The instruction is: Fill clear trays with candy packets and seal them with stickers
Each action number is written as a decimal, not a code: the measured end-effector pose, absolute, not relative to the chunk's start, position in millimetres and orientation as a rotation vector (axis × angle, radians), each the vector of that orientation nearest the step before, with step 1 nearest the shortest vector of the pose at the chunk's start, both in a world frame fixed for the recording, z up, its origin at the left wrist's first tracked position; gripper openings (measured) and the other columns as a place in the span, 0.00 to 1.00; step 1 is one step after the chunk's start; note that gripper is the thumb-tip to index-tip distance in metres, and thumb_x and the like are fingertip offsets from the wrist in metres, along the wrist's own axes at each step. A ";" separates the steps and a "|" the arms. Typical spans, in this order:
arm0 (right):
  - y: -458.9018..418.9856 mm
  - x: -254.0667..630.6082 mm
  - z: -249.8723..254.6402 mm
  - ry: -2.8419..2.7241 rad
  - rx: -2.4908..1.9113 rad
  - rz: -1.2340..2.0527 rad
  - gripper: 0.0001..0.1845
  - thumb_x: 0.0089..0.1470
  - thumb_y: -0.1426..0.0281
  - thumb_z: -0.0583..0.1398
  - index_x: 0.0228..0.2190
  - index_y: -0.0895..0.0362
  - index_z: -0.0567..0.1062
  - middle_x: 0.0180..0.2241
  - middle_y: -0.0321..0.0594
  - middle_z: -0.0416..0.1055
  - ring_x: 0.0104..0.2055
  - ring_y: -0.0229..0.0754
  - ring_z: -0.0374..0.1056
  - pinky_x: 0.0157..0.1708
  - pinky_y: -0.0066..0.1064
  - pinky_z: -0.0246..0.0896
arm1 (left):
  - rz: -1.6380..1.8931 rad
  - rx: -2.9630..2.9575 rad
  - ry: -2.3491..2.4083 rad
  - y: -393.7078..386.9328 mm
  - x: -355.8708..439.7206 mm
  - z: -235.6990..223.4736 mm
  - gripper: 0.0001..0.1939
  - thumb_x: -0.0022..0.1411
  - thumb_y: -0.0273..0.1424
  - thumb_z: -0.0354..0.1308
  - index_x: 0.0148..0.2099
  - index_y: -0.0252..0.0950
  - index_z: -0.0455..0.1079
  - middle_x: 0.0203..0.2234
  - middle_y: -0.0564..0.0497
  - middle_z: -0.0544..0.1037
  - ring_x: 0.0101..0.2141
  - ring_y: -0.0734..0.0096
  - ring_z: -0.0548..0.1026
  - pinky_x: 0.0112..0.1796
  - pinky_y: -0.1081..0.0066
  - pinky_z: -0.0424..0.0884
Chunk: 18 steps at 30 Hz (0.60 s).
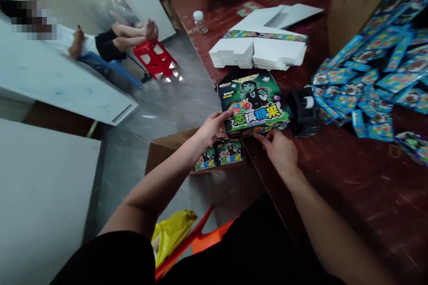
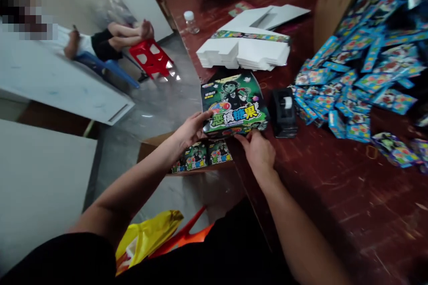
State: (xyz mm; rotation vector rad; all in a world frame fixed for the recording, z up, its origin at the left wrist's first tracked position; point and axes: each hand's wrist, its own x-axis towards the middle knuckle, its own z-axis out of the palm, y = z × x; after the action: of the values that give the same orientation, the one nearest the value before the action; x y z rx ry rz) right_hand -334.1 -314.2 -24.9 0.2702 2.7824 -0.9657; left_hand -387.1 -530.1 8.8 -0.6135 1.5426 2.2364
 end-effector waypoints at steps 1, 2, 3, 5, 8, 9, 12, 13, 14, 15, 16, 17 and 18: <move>-317.5 -327.3 -21.0 2.816 0.229 -0.913 0.27 0.59 0.42 0.56 0.34 0.52 0.75 0.28 0.43 0.78 0.31 0.49 0.73 0.27 0.32 0.43 | 2.196 -0.629 1.574 -542.0 -381.1 15.3 0.23 0.56 0.35 0.71 0.50 0.32 0.71 0.38 0.41 0.83 0.31 0.59 0.83 0.34 0.61 0.82; -320.9 -319.5 -16.9 2.855 0.164 -0.865 0.28 0.59 0.41 0.55 0.33 0.52 0.76 0.28 0.42 0.78 0.31 0.48 0.73 0.27 0.33 0.41 | 2.140 -0.644 1.604 -557.8 -374.1 23.1 0.23 0.57 0.37 0.70 0.51 0.33 0.72 0.38 0.40 0.83 0.32 0.58 0.83 0.34 0.59 0.83; -324.4 -311.5 -13.3 2.895 0.074 -0.830 0.28 0.59 0.41 0.54 0.32 0.51 0.76 0.29 0.41 0.78 0.31 0.47 0.72 0.27 0.33 0.39 | 2.077 -0.666 1.629 -577.8 -366.5 32.0 0.24 0.57 0.39 0.70 0.52 0.33 0.72 0.39 0.40 0.83 0.33 0.56 0.83 0.35 0.57 0.83; -331.6 -298.3 -9.4 2.944 -0.162 -0.823 0.27 0.62 0.43 0.54 0.30 0.52 0.75 0.29 0.38 0.78 0.30 0.44 0.72 0.26 0.32 0.38 | 1.946 -0.731 1.687 -629.6 -350.8 51.7 0.26 0.56 0.43 0.69 0.52 0.34 0.73 0.41 0.40 0.83 0.36 0.53 0.84 0.38 0.56 0.83; -342.6 -293.8 -15.4 2.961 -0.425 -0.862 0.25 0.64 0.46 0.54 0.29 0.53 0.72 0.27 0.35 0.77 0.28 0.41 0.72 0.26 0.32 0.38 | 1.742 -0.941 1.872 -722.7 -329.0 76.1 0.28 0.50 0.46 0.71 0.48 0.33 0.75 0.39 0.42 0.84 0.35 0.54 0.83 0.38 0.60 0.83; -346.4 -296.6 -20.0 2.956 -0.483 -0.866 0.24 0.65 0.48 0.54 0.29 0.53 0.72 0.27 0.35 0.77 0.28 0.41 0.72 0.26 0.32 0.38 | 1.684 -1.006 1.900 -751.8 -322.1 79.7 0.29 0.47 0.45 0.72 0.46 0.32 0.76 0.37 0.41 0.84 0.33 0.54 0.83 0.36 0.61 0.83; -357.3 -310.3 -35.7 2.962 -0.560 -0.821 0.21 0.65 0.51 0.56 0.30 0.53 0.73 0.29 0.34 0.78 0.28 0.40 0.73 0.26 0.32 0.37 | 1.365 -1.189 2.022 -815.4 -304.5 68.1 0.33 0.38 0.47 0.75 0.43 0.33 0.76 0.34 0.43 0.84 0.31 0.55 0.82 0.31 0.63 0.82; -360.3 -314.4 -40.1 2.971 -0.557 -0.804 0.20 0.65 0.51 0.56 0.30 0.53 0.73 0.29 0.34 0.79 0.28 0.40 0.73 0.26 0.32 0.36 | 1.270 -1.222 2.056 -827.5 -300.7 56.5 0.34 0.37 0.48 0.76 0.43 0.33 0.76 0.34 0.44 0.84 0.31 0.55 0.82 0.29 0.63 0.81; -362.8 -317.7 -43.8 2.984 -0.540 -0.793 0.20 0.64 0.51 0.56 0.30 0.52 0.74 0.29 0.33 0.79 0.28 0.40 0.73 0.26 0.32 0.36 | 1.187 -1.243 2.087 -835.9 -298.6 41.7 0.35 0.36 0.49 0.76 0.43 0.33 0.76 0.34 0.44 0.84 0.30 0.55 0.82 0.28 0.63 0.80; -364.6 -319.9 -46.7 2.994 -0.520 -0.791 0.21 0.64 0.50 0.57 0.30 0.52 0.74 0.28 0.33 0.78 0.27 0.41 0.73 0.25 0.32 0.36 | 1.128 -1.251 2.112 -841.6 -298.4 24.6 0.34 0.37 0.48 0.76 0.43 0.32 0.75 0.33 0.44 0.83 0.30 0.55 0.82 0.27 0.63 0.80; -365.7 -321.2 -48.8 3.000 -0.502 -0.797 0.22 0.63 0.48 0.57 0.29 0.51 0.74 0.27 0.33 0.78 0.27 0.41 0.73 0.25 0.31 0.37 | 1.072 -1.257 2.137 -845.7 -299.8 5.8 0.33 0.39 0.48 0.76 0.42 0.30 0.75 0.31 0.44 0.83 0.29 0.55 0.81 0.26 0.63 0.79; -366.2 -321.8 -50.3 2.994 -0.496 -0.811 0.22 0.62 0.47 0.57 0.29 0.51 0.75 0.26 0.32 0.78 0.27 0.41 0.73 0.25 0.31 0.38 | 1.012 -1.257 2.166 -849.2 -302.7 -13.5 0.32 0.41 0.47 0.76 0.41 0.29 0.75 0.30 0.43 0.82 0.28 0.56 0.81 0.26 0.63 0.78; -366.4 -321.9 -51.4 2.984 -0.495 -0.824 0.23 0.62 0.46 0.56 0.29 0.50 0.75 0.26 0.32 0.77 0.27 0.42 0.74 0.25 0.30 0.40 | 0.953 -1.249 2.198 -852.7 -306.3 -32.7 0.30 0.45 0.47 0.75 0.41 0.28 0.74 0.29 0.43 0.81 0.28 0.58 0.80 0.27 0.64 0.78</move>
State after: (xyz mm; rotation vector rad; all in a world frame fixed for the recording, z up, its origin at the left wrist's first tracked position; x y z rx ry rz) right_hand -321.9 -366.4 -51.4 -0.4949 2.9836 -0.8236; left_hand -306.3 -852.7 -32.7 -1.2493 2.1975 0.9534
